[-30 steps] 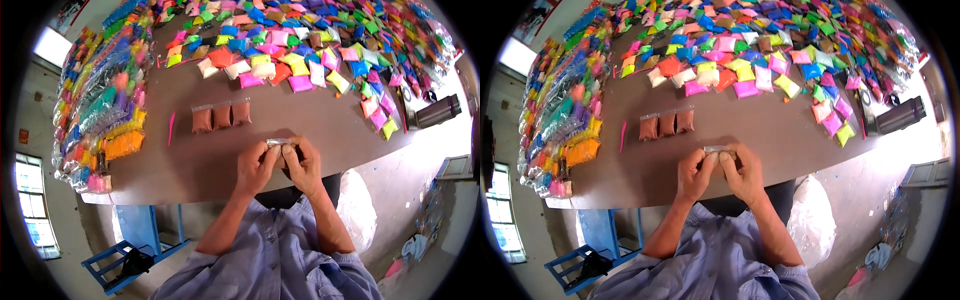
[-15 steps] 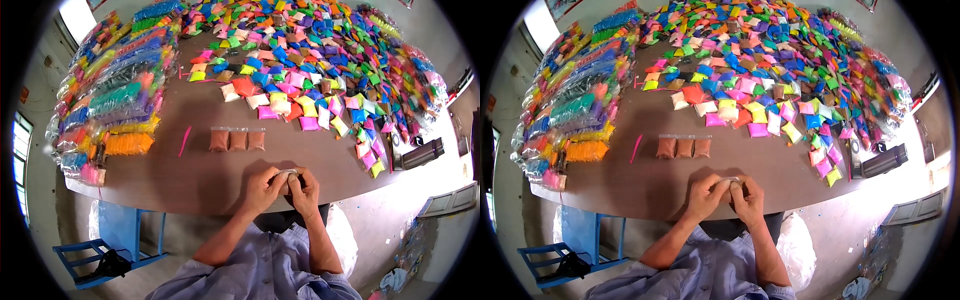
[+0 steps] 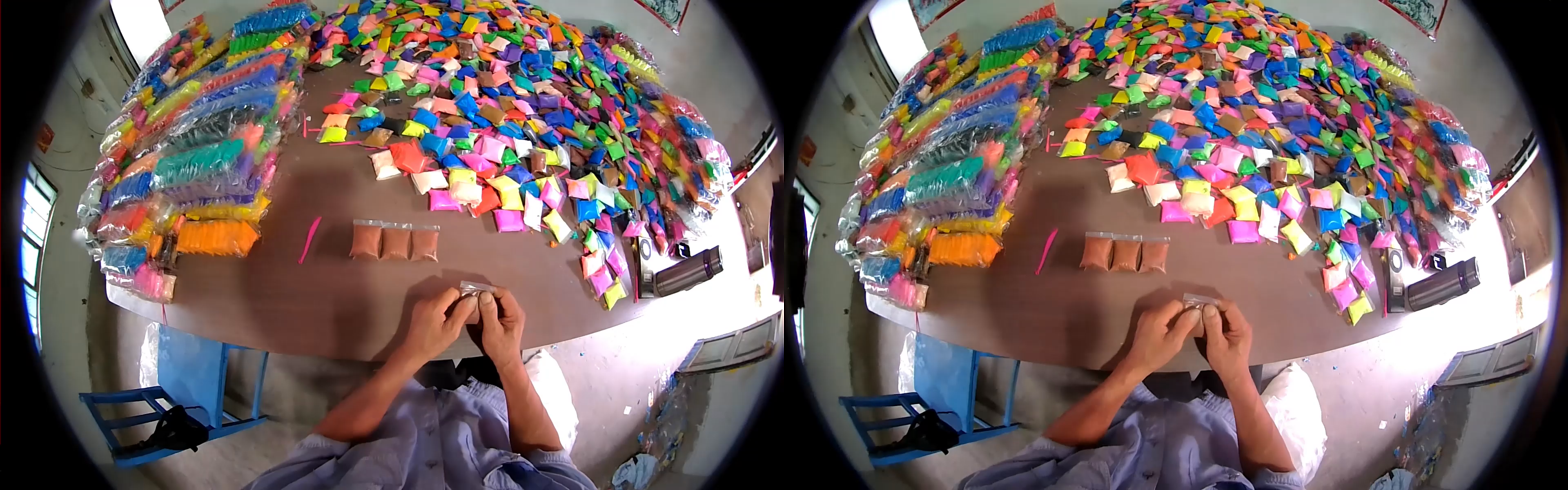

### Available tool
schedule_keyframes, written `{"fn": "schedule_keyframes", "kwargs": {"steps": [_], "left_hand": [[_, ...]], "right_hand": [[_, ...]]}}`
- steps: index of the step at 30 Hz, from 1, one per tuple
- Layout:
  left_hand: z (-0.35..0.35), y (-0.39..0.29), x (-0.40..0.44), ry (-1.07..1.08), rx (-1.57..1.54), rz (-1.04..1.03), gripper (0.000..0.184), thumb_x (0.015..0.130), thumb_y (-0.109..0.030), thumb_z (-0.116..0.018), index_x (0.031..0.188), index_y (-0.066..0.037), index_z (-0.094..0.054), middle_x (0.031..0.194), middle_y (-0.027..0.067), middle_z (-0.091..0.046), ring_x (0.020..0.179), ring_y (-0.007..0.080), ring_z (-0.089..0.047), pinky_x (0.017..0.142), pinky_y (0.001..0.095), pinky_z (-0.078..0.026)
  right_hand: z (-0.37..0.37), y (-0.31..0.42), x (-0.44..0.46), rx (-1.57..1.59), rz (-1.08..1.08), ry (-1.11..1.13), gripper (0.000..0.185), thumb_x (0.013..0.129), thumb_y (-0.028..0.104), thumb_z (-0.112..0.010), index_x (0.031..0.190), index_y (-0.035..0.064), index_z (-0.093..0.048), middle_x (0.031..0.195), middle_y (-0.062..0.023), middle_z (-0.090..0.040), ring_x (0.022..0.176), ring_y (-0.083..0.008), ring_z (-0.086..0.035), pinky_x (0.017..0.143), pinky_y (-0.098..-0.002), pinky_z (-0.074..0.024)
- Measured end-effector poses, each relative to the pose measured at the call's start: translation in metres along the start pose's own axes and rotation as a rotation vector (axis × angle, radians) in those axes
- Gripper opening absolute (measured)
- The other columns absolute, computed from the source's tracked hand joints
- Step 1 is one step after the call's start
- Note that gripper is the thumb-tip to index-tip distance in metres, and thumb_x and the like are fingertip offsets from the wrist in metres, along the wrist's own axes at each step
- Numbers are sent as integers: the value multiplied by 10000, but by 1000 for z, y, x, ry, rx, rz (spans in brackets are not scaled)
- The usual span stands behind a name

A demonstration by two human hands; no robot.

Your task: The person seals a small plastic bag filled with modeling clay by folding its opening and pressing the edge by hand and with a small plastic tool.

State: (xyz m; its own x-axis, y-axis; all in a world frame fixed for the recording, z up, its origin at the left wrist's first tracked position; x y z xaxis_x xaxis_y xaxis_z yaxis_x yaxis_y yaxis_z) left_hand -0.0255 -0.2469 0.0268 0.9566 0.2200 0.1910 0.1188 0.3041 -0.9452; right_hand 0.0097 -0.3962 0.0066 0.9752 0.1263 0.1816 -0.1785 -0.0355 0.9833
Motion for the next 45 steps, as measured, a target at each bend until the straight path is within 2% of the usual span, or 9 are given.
{"fn": "schedule_keyframes", "kwargs": {"steps": [6,13,18,22,25,30,33,39,45], "left_hand": [[2,-6,1,-157,28,-94,193,1008,-144,-668,900,15,-648,715,154,-620,622,174,-573,605,348,-491],[-5,0,4,-24,-45,233,311,1011,-292,-716,949,9,-669,701,97,-628,595,152,-535,583,344,-482],[-32,-18,61,-126,51,-48,278,1029,-146,-657,819,-6,-540,679,207,-558,567,334,-553,538,420,-441],[-64,-17,122,-138,76,-171,213,987,-91,-667,833,-10,-544,669,186,-545,569,387,-561,525,432,-436],[-83,-23,154,-111,62,-313,206,982,-95,-672,837,-16,-549,671,173,-566,555,366,-562,518,424,-432],[-101,1,150,-32,-104,-128,293,956,-171,-732,767,-37,-551,625,119,-548,518,240,-540,501,380,-423],[-100,5,147,88,-53,-151,149,1009,-128,-636,930,-10,-681,733,79,-642,615,150,-563,578,318,-462],[-100,-4,150,36,-89,-168,273,979,-151,-727,786,-29,-576,638,120,-571,510,237,-542,496,371,-437],[-99,-6,147,-34,-13,-320,203,982,-68,-710,832,-9,-587,671,139,-605,526,278,-583,507,386,-470]], "right_hand": [[-5,16,10,-2,-131,148,179,1075,162,-632,1126,-1,-686,782,36,-633,675,-36,-538,589,-231,-450],[1,7,54,-77,62,261,137,1033,120,-688,1090,-4,-681,768,8,-616,682,-50,-538,593,-243,-460],[20,10,106,-44,10,257,136,1042,128,-673,1059,-7,-665,760,15,-596,678,-46,-537,589,-248,-465],[32,5,158,235,-63,167,184,1081,183,-587,1005,25,-643,755,42,-586,640,-39,-526,539,-236,-418],[44,0,179,232,-77,38,246,1100,225,-537,985,35,-643,784,41,-608,652,-26,-506,558,-219,-402],[61,-5,181,130,34,17,237,1101,239,-585,1018,27,-652,820,49,-611,730,-19,-493,631,-210,-406],[61,-8,180,102,49,4,247,1107,246,-587,1033,20,-656,819,50,-610,732,-19,-493,638,-206,-404],[58,-8,177,176,67,16,227,1109,226,-575,1046,26,-662,821,54,-612,725,-15,-489,628,-208,-403],[63,-15,176,174,-43,35,239,1091,230,-559,999,34,-660,802,54,-611,679,-14,-481,577,-217,-387]]}}
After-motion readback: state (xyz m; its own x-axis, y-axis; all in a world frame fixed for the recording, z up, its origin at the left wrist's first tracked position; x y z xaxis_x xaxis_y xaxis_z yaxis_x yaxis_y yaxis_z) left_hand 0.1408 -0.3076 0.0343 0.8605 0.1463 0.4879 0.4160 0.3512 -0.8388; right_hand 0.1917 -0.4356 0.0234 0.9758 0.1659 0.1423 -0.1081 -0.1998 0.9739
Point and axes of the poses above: each hand's wrist, its own x-axis towards the middle knuckle, its own z-axis out of the back of the hand, y = z × x, the point moved 4 cm from there along x, towards the middle knuckle
